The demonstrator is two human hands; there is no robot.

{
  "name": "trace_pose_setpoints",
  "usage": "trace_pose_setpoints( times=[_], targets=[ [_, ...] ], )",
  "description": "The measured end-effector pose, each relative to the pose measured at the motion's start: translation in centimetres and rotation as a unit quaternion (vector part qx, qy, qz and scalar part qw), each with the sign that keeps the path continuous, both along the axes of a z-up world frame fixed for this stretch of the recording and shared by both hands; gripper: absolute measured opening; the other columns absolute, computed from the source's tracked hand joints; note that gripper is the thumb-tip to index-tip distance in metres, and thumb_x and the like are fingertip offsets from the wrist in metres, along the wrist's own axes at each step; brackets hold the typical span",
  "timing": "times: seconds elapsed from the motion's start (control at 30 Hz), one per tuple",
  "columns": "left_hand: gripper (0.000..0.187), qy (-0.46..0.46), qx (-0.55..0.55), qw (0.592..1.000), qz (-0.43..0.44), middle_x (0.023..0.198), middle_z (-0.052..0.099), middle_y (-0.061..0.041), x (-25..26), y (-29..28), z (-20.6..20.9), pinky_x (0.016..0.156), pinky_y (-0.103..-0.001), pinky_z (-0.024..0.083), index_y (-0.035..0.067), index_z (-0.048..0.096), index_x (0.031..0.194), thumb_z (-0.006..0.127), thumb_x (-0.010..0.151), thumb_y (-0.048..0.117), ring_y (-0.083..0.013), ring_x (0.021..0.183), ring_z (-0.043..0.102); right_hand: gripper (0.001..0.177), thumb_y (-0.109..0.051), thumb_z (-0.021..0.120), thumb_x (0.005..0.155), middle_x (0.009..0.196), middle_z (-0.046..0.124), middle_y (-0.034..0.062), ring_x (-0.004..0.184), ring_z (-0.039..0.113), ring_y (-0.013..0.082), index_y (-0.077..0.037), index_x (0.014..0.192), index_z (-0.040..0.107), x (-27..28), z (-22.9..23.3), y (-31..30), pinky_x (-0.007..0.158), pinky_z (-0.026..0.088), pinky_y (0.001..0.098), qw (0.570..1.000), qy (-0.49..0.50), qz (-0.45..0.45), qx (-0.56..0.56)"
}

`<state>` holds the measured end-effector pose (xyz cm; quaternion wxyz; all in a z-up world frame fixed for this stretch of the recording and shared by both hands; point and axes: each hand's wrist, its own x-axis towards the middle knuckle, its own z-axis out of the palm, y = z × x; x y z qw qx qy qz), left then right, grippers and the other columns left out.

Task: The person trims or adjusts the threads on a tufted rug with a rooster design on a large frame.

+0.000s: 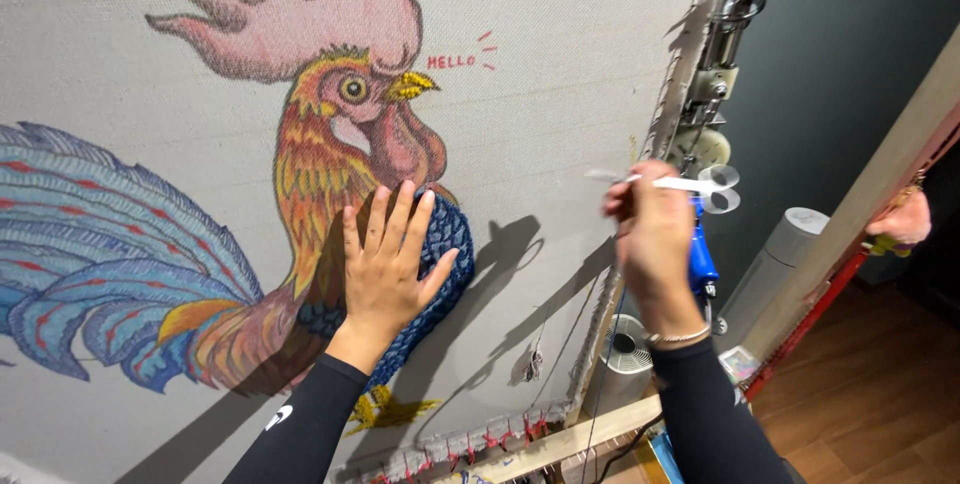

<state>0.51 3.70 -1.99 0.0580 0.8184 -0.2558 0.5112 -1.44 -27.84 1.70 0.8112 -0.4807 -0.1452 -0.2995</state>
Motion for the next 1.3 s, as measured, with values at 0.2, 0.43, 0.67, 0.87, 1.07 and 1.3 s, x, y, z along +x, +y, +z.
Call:
trace_pose_setpoints(
  times=[0.2,0.43,0.67,0.87,1.07,1.3],
  targets=[
    [0.070,0.016,-0.010,1.000,-0.016,0.155,0.049,-0.013,-1.6,0.7,-1.4,0.122,-0.057,0.019,0.009,0.053,0.148,0.072,0.092,0.047,-0.0330,0.148,0.038,0.012,-0.010,0.056,0.104,0.093,0.062,0.0048,0.083,0.059,0.0109,-0.006,0.115,0.054,-1.1,-5.3,6.0,0.076,0.050,0.0271,0.982,0.039,0.050,-0.176],
    [0.035,0.137,-0.056,0.970,-0.193,0.111,0.072,-0.002,-5.6,-1.3,-1.0,0.096,-0.042,0.041,0.009,0.071,0.116,0.078,0.088,0.030,-0.0215,0.108,0.062,0.013,-0.012,0.058,0.103,0.097,0.068,0.0050,0.094,0.065,0.0120,-0.001,0.110,0.062,-3.7,-4.1,8.0,0.084,0.052,0.0286,0.878,0.038,0.154,-0.451],
    [0.013,0.174,-0.105,0.966,-0.158,0.095,0.075,0.006,-6.0,-1.9,-1.5,0.087,-0.041,0.040,0.015,0.075,0.102,0.073,0.092,0.022,-0.0175,0.095,0.063,0.017,-0.010,0.070,0.096,0.103,0.076,0.0082,0.097,0.070,0.0139,0.001,0.109,0.072,-2.8,-7.1,9.6,0.088,0.055,0.0302,0.924,0.033,0.140,-0.354],
    [0.013,0.131,-0.059,0.981,-0.127,0.097,0.073,0.006,-5.1,-1.3,-1.7,0.089,-0.042,0.038,0.015,0.073,0.103,0.073,0.093,0.023,-0.0163,0.099,0.063,0.014,-0.005,0.072,0.094,0.104,0.076,0.0075,0.101,0.070,0.0190,-0.001,0.108,0.074,-2.9,-7.1,10.2,0.092,0.054,0.0328,0.918,-0.037,0.019,-0.395],
    [0.037,0.093,-0.081,0.988,-0.091,0.119,0.067,0.000,-4.2,-1.4,-1.4,0.101,-0.046,0.036,0.013,0.072,0.122,0.077,0.093,0.036,-0.0221,0.113,0.056,0.017,-0.001,0.074,0.093,0.110,0.074,0.0063,0.116,0.065,0.0255,-0.004,0.110,0.072,-1.6,-7.0,10.7,0.101,0.051,0.0370,0.888,-0.154,-0.119,-0.417],
    [0.093,0.064,-0.174,0.981,0.052,0.171,0.015,-0.019,-1.4,-1.5,-2.7,0.129,-0.064,0.005,0.020,0.035,0.163,0.080,0.092,0.058,-0.0423,0.161,0.009,0.023,0.000,0.074,0.096,0.115,0.075,0.0050,0.128,0.062,0.0297,-0.006,0.117,0.068,2.0,-8.5,10.5,0.122,0.031,0.0568,0.838,-0.236,-0.236,-0.431]
  ],
)
